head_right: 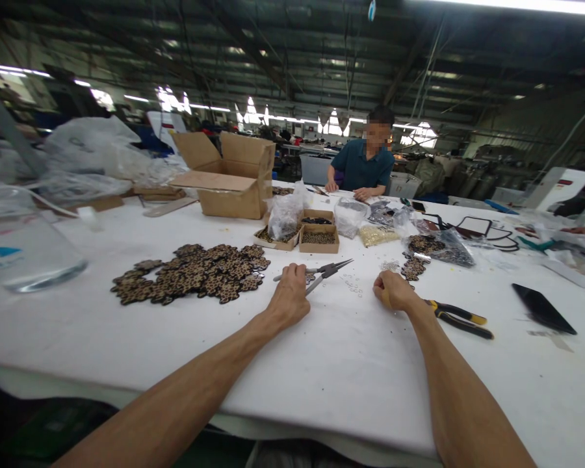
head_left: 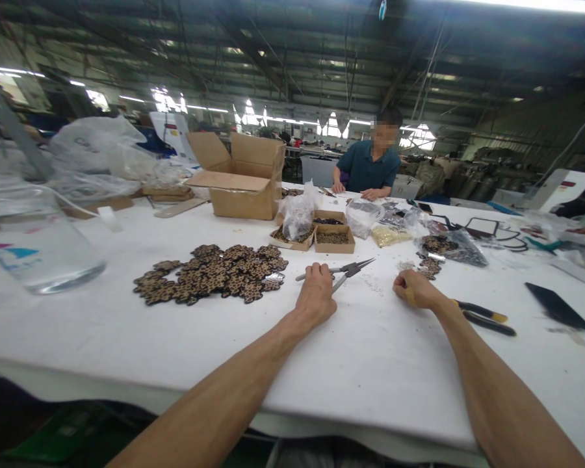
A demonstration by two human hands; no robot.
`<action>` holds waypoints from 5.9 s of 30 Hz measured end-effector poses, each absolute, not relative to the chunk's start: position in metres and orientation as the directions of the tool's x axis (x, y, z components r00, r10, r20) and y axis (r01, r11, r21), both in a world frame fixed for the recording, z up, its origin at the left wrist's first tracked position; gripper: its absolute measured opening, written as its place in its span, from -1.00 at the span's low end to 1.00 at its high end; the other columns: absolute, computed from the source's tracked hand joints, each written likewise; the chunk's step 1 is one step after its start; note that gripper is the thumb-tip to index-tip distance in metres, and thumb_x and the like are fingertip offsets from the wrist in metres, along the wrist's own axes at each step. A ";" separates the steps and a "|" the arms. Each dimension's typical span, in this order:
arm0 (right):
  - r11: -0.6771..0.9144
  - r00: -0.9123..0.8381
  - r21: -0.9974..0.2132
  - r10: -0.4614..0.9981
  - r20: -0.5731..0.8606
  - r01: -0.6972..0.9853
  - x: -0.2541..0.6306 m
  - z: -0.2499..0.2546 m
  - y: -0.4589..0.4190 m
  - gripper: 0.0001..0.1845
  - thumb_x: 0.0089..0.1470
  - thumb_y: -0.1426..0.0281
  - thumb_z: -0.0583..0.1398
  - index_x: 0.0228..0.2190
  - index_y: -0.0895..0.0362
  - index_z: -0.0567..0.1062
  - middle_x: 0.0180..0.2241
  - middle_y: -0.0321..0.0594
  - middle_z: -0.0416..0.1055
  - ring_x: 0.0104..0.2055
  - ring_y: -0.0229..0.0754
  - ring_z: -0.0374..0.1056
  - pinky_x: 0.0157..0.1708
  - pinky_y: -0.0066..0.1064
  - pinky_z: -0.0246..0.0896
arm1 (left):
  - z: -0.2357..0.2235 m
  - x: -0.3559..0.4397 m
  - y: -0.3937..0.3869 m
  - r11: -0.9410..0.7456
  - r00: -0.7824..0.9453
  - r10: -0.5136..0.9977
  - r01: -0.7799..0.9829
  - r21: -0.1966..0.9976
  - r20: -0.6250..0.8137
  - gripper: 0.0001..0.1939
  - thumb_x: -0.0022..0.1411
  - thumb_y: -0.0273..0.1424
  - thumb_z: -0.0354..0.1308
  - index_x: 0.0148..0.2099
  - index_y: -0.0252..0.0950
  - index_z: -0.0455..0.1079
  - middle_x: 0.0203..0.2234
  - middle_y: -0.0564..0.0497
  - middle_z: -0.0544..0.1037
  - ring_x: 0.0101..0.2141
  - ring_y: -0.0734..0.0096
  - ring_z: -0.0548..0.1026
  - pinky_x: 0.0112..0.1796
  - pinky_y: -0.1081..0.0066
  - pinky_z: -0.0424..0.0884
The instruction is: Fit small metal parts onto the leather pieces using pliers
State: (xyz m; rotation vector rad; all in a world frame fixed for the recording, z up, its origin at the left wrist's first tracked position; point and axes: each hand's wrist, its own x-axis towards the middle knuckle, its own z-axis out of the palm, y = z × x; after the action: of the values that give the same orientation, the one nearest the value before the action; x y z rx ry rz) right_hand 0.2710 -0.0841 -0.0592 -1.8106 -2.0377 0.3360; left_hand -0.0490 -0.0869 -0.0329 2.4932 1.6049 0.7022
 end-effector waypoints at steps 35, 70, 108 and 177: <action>0.384 0.045 -0.915 0.919 0.392 0.128 0.246 -0.038 -0.095 -0.70 -0.08 0.20 0.47 -0.32 0.10 0.66 -0.43 -0.22 0.53 -0.41 -0.16 0.38 -0.33 -0.28 0.33 | -0.034 -0.052 -0.090 -0.711 0.612 0.700 0.645 0.281 0.368 -0.11 -0.16 -0.61 0.10 0.29 -0.38 -0.01 0.19 -0.32 0.14 0.28 -0.13 0.07 0.30 -0.05 0.07; 0.284 -0.076 -0.959 0.956 0.282 0.011 0.252 -0.033 -0.105 -0.68 -0.10 0.21 0.48 -0.32 0.12 0.64 -0.43 -0.19 0.52 -0.39 -0.13 0.39 -0.29 -0.23 0.35 | -0.028 -0.055 -0.091 -0.738 0.654 0.673 0.559 0.378 0.346 -0.11 -0.16 -0.65 0.07 0.29 -0.38 0.02 0.23 -0.30 0.14 0.27 0.02 0.12 0.29 0.06 0.13; 0.436 -0.023 -0.866 0.896 0.444 0.244 0.234 -0.017 -0.119 -0.69 0.06 0.15 0.39 -0.23 0.09 0.71 -0.41 -0.16 0.56 -0.34 -0.06 0.41 -0.27 -0.15 0.39 | -0.026 -0.053 -0.097 -0.657 0.542 0.751 0.664 0.356 0.376 -0.22 -0.12 -0.68 0.08 0.21 -0.29 0.11 0.10 -0.20 0.28 0.13 0.07 0.23 0.14 0.07 0.31; 0.455 -0.086 -0.781 0.881 0.465 0.429 0.235 -0.014 -0.122 -0.69 0.09 0.13 0.34 -0.28 0.10 0.70 -0.42 -0.17 0.55 -0.37 -0.11 0.39 -0.36 -0.29 0.30 | -0.022 -0.043 -0.110 -0.497 0.447 0.835 0.863 0.092 0.321 -0.52 0.06 -0.59 0.11 0.07 -0.29 0.27 -0.01 -0.17 0.42 -0.02 0.12 0.36 0.04 0.17 0.29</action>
State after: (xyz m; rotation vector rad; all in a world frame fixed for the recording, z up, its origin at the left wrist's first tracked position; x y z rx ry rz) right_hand 0.2345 -0.1221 -0.0143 -1.1378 -1.7011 0.5637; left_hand -0.0427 -0.1097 -0.0224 2.7437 1.6136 0.5294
